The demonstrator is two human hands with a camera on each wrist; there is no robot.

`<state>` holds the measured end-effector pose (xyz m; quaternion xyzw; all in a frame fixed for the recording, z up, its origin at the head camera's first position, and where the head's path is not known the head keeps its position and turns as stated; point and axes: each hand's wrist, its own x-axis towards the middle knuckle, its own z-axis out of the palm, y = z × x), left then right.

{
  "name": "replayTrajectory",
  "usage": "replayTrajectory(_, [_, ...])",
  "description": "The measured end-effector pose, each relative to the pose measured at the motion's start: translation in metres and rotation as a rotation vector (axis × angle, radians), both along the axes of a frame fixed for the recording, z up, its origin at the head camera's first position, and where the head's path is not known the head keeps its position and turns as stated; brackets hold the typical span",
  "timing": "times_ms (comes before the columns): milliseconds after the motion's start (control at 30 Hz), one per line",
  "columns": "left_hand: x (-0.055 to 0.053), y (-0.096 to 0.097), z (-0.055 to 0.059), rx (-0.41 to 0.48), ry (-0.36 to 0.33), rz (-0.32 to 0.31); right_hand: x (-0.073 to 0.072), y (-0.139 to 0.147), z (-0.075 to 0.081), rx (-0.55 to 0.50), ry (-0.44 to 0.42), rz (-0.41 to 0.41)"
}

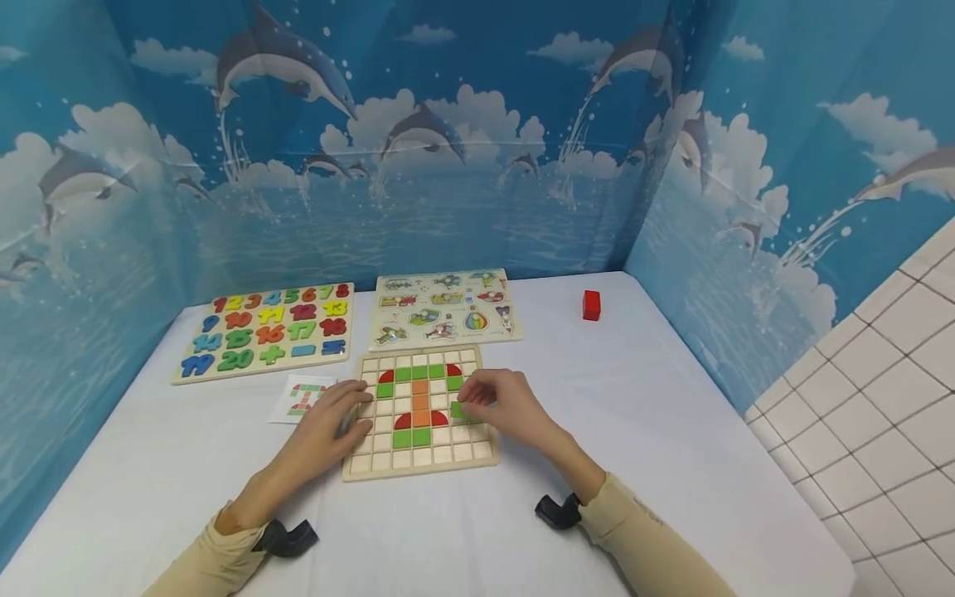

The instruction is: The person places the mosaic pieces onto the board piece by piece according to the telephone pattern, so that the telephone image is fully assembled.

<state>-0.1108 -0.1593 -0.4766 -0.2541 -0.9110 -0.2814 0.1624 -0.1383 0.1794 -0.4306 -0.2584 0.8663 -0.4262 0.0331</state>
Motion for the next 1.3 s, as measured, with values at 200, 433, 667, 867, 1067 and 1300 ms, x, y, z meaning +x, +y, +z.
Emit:
replayTrajectory(200, [-0.002,0.0,-0.001,-0.014,-0.011,-0.014,-0.002,-0.026,-0.004,-0.002,0.016,0.005])
replayTrajectory(433, [-0.003,-0.004,0.0,-0.013,-0.021,0.012,0.002,-0.034,-0.014,0.051,0.009,0.076])
replayTrajectory(667, [-0.001,-0.006,-0.001,-0.013,-0.057,0.01,0.01,-0.041,-0.018,0.125,0.152,0.152])
replayTrajectory(867, [-0.002,-0.003,0.0,-0.024,-0.026,0.003,0.016,-0.043,-0.017,0.126,0.267,0.171])
replayTrajectory(1067, [-0.003,-0.003,0.0,-0.035,-0.024,0.01,0.015,-0.038,-0.016,0.185,0.222,0.019])
replayTrajectory(1300, [-0.003,-0.005,0.0,-0.038,-0.046,0.015,0.013,-0.037,-0.017,0.211,0.267,0.109])
